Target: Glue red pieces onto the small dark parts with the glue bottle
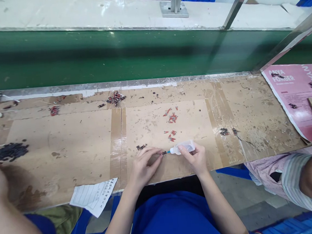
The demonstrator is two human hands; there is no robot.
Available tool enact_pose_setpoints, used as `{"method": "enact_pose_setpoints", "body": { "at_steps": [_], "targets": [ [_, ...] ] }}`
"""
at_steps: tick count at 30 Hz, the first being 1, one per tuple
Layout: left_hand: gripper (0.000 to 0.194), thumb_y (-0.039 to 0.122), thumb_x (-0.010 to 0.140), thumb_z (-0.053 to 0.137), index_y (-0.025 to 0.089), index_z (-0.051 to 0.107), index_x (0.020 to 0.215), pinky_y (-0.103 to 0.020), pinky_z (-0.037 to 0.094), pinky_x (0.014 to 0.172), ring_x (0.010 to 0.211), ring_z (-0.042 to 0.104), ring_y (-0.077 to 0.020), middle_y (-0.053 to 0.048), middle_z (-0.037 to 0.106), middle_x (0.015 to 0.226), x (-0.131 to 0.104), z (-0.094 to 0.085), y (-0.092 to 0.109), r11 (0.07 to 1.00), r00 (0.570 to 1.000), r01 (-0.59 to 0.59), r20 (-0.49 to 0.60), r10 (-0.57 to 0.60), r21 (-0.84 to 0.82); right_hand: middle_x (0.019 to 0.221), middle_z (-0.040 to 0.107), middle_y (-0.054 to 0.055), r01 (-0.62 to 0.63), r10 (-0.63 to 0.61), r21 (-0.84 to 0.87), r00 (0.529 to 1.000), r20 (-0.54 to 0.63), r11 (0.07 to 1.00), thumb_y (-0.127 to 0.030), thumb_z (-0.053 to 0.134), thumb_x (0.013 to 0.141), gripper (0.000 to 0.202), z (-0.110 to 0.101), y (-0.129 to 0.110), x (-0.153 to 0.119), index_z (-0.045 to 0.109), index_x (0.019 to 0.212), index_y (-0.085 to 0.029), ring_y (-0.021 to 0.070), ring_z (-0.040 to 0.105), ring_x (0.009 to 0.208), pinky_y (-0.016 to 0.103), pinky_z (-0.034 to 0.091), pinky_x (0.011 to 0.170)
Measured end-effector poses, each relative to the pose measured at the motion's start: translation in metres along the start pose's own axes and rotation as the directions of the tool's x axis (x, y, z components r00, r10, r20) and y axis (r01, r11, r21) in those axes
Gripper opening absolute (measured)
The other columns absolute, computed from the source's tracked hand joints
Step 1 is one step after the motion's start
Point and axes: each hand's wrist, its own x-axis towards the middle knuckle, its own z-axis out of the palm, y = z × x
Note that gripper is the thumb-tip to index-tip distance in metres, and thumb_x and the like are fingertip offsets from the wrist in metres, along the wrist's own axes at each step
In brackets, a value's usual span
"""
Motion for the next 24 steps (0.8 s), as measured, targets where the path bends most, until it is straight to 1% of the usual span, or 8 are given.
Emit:
{"method": "enact_pose_setpoints", "body": {
  "at_steps": [5, 10, 19, 24],
  "targets": [
    [0.012, 0.017, 0.085, 0.063, 0.020, 0.066, 0.096, -0.031, 0.058, 0.076, 0.082, 0.069, -0.0160, -0.003, 0.075, 0.085, 0.0017, -0.0007, 0.0015, 0.999, 0.999, -0.041, -0.011, 0.041, 0.014, 0.058, 0.068, 0.003, 0.037, -0.037, -0.021, 0.999, 0.001, 0.999, -0.037, 0.070, 0.071, 0.022, 0.0011, 0.0022, 0.0000, 0.068, 0.062, -0.018, 0.0164, 0.060, 0.052, 0.027, 0.046, 0.049],
    [0.012, 0.015, 0.085, 0.063, 0.021, 0.066, 0.096, -0.029, 0.058, 0.074, 0.080, 0.069, -0.0150, -0.002, 0.074, 0.084, 0.0029, -0.0006, 0.0016, 0.998, 0.997, -0.069, -0.019, 0.069, 0.004, 0.057, 0.067, 0.003, 0.041, -0.042, -0.014, 0.999, -0.017, 0.999, -0.037, 0.070, 0.072, 0.023, 0.0014, 0.0049, -0.0001, 0.066, 0.061, -0.018, 0.0163, 0.059, 0.052, 0.026, 0.047, 0.049],
    [0.012, 0.015, 0.086, 0.063, 0.020, 0.065, 0.097, -0.030, 0.057, 0.074, 0.080, 0.068, -0.0152, -0.003, 0.073, 0.084, 0.0012, 0.0013, -0.0001, 0.997, 0.997, -0.077, -0.024, 0.077, 0.005, 0.061, 0.069, 0.003, 0.011, -0.011, 0.014, 1.000, -0.029, 1.000, -0.038, 0.071, 0.073, 0.021, -0.0014, 0.0068, -0.0007, 0.068, 0.065, -0.018, 0.0179, 0.062, 0.055, 0.028, 0.049, 0.052],
    [0.012, 0.017, 0.087, 0.061, 0.020, 0.065, 0.098, -0.030, 0.057, 0.072, 0.080, 0.068, -0.0153, -0.003, 0.074, 0.084, 0.0018, 0.0008, 0.0002, 0.997, 0.997, -0.078, -0.014, 0.079, 0.022, 0.058, 0.067, 0.002, 0.020, -0.019, 0.027, 1.000, -0.016, 0.999, -0.036, 0.071, 0.071, 0.021, 0.0007, 0.0057, -0.0007, 0.066, 0.061, -0.018, 0.0169, 0.060, 0.053, 0.027, 0.047, 0.050]
  ]
}}
